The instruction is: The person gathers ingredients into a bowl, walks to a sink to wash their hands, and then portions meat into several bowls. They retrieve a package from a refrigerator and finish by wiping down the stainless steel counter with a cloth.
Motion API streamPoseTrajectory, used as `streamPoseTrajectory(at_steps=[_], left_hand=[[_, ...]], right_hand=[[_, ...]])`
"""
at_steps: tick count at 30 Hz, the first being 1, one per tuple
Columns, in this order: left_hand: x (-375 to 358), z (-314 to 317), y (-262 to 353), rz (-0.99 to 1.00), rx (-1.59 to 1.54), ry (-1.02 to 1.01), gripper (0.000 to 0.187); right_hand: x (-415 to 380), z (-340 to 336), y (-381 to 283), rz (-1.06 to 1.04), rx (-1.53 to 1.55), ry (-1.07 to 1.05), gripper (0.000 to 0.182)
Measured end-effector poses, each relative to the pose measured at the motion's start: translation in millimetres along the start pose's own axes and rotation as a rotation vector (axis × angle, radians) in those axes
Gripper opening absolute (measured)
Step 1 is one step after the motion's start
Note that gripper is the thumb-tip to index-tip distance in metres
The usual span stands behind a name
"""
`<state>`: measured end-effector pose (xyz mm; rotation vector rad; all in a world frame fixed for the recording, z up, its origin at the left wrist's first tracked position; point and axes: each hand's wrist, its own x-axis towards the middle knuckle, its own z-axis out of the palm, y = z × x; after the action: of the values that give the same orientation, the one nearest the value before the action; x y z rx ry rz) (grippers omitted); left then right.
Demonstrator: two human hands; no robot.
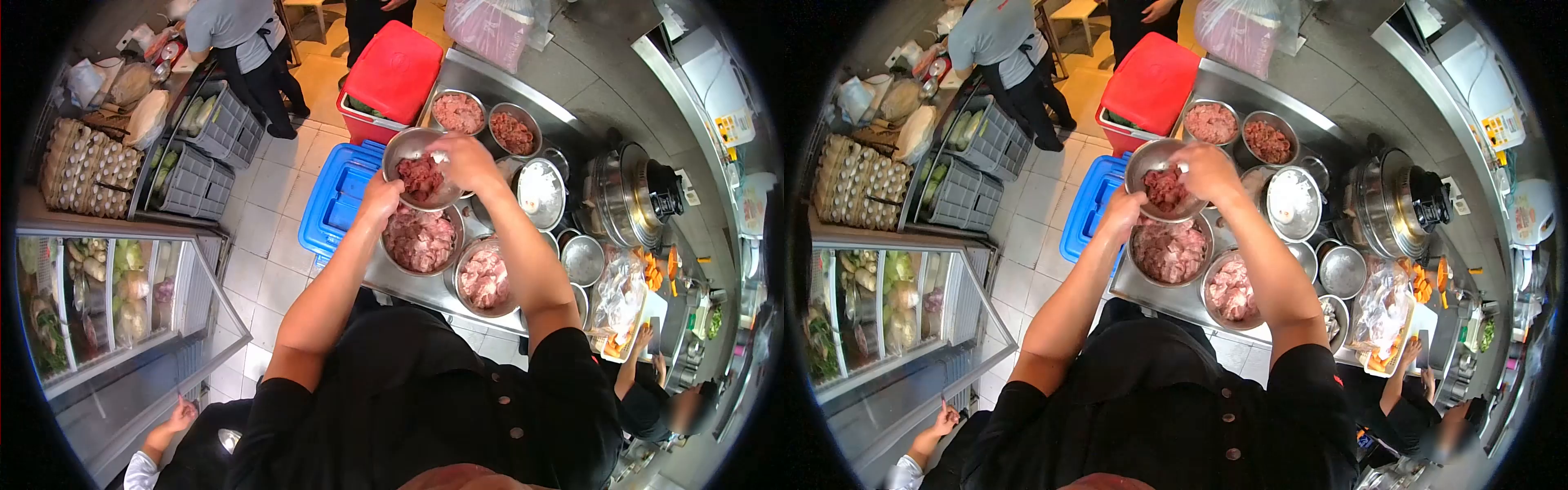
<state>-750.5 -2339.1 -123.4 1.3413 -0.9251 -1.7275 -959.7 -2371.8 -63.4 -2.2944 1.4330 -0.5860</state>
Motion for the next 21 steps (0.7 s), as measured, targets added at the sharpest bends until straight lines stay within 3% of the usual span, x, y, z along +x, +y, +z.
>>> streamPoseTrajectory(at_steps=[2, 3, 5, 7, 9, 11, 13, 14, 15, 16, 17, 18, 19, 21], left_hand=[[-4, -5, -2, -0.039, -0.016, 0.005, 0.041], [-5, -7, -3, -0.08, -0.031, 0.006, 0.042], [-6, -6, -6, -0.049, -0.03, -0.019, 0.044], [-5, -5, -13, -0.007, -0.033, -0.034, 0.046], [-5, -6, -23, 0.166, -0.024, 0.148, 0.048], [-12, -27, -11, 0.074, -0.083, 0.164, 0.048], [-27, -52, 2, 0.024, -0.036, 0.139, 0.05], [-25, -68, -8, 0.035, -0.096, 0.141, 0.05], [-28, -76, -8, 0.037, -0.097, 0.153, 0.05], [-33, -82, -9, 0.06, -0.126, 0.188, 0.051], [-37, -86, -9, 0.086, -0.156, 0.221, 0.053], [-42, -88, -7, 0.085, -0.135, 0.237, 0.053], [-46, -90, -6, 0.091, -0.138, 0.245, 0.053], [-50, -93, -3, 0.071, -0.1, 0.25, 0.053]], right_hand=[[5, -12, -8, 0.222, -0.024, -0.12, 0.015], [6, -5, -7, 0.222, -0.022, -0.121, 0.015], [5, 24, -4, -0.189, 0.006, -0.168, 0.013], [3, 55, -16, -0.019, -0.103, -0.222, 0.021], [10, 60, -12, -0.108, -0.111, -0.125, 0.013], [16, 26, -28, 0.102, 0.276, 0.029, 0.014], [24, 18, -3, 0.222, 0.127, 0.385, 0.009], [31, 26, 34, 0.273, 0.118, 0.345, 0.008], [35, 40, 66, 0.275, -0.142, 0.246, 0.013], [44, 71, 112, 0.282, -0.516, -0.083, 0.019], [35, 106, 159, 0.273, -0.439, -0.338, 0.023], [26, 106, 140, 0.335, -0.467, -0.601, 0.026], [18, 146, 174, 0.411, -0.516, -0.647, 0.03], [12, 168, 181, 0.403, -0.484, -0.556, 0.028]])
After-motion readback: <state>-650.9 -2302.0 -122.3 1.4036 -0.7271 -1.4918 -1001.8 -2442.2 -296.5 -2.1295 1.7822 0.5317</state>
